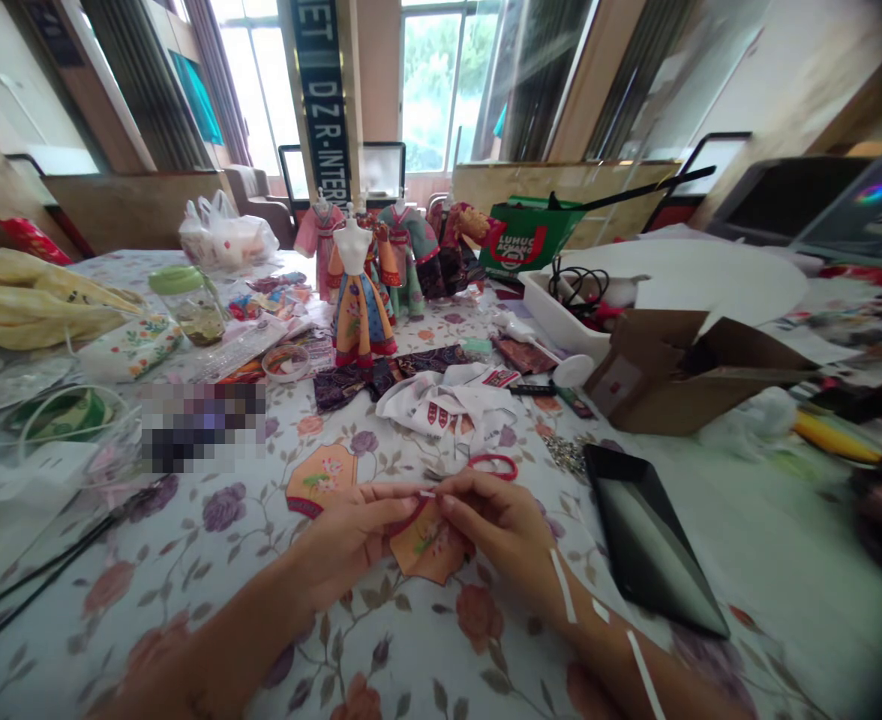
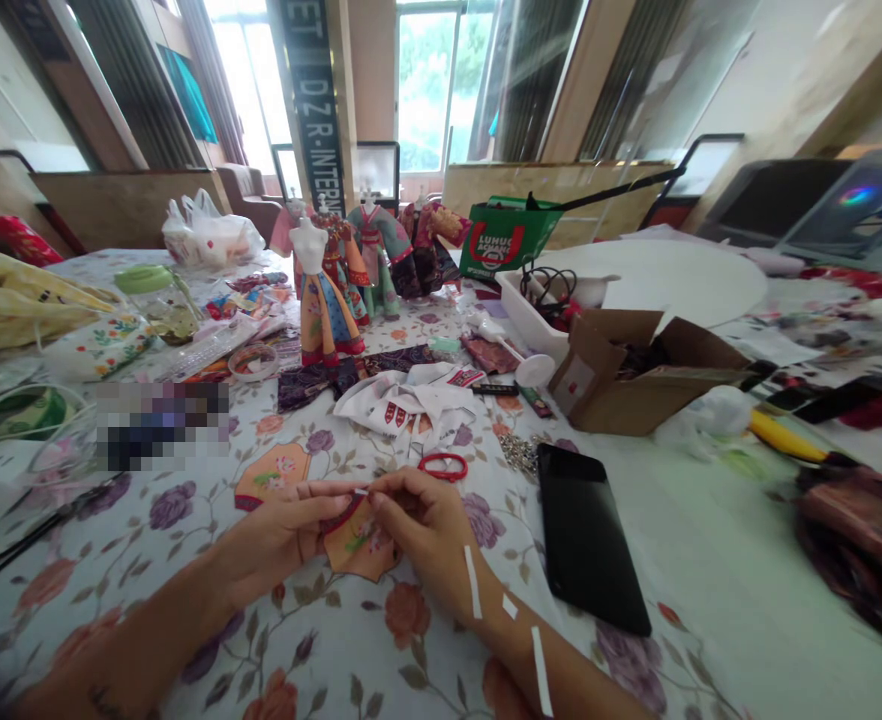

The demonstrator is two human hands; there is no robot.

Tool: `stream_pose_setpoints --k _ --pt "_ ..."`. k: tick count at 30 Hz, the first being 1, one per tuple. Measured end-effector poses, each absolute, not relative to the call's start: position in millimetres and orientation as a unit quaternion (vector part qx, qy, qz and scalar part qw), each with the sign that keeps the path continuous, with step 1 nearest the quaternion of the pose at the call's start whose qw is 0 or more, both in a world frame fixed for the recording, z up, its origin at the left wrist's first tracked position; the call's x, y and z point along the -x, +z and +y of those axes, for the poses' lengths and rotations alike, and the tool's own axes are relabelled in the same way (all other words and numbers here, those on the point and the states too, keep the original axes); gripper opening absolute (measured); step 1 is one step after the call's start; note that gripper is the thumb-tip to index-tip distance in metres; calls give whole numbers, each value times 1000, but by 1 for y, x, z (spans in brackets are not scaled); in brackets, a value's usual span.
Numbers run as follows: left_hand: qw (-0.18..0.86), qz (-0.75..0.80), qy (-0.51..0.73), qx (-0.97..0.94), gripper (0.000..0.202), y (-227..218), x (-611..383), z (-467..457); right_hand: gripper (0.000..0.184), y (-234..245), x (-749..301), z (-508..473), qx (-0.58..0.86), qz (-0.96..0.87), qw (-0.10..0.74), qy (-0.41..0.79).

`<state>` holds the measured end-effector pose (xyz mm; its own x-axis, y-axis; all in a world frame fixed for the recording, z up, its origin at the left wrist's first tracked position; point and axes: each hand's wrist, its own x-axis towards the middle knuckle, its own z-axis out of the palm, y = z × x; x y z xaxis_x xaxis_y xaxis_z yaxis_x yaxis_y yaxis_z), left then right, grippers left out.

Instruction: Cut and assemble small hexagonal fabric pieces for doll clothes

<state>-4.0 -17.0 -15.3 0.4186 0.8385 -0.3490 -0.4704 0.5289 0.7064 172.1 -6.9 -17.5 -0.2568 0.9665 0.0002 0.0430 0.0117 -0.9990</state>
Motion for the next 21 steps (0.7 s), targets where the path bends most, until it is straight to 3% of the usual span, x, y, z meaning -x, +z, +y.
stream_pose_setpoints --k 6,9,14,21 --pt "786 390 415 -239 18 -12 5 -15 18 -14 -179 -3 441 -556 462 532" --pt "787 388 415 -241 18 -10 4 -15 26 -15 -179 -3 400 -564 435 578" --pt "762 409 422 -273 18 -13 4 -14 12 -20 -176 -3 361 -555 401 634" --pt "630 448 455 -443 35 -20 5 -14 18 -26 -175 0 407 -499 415 643"
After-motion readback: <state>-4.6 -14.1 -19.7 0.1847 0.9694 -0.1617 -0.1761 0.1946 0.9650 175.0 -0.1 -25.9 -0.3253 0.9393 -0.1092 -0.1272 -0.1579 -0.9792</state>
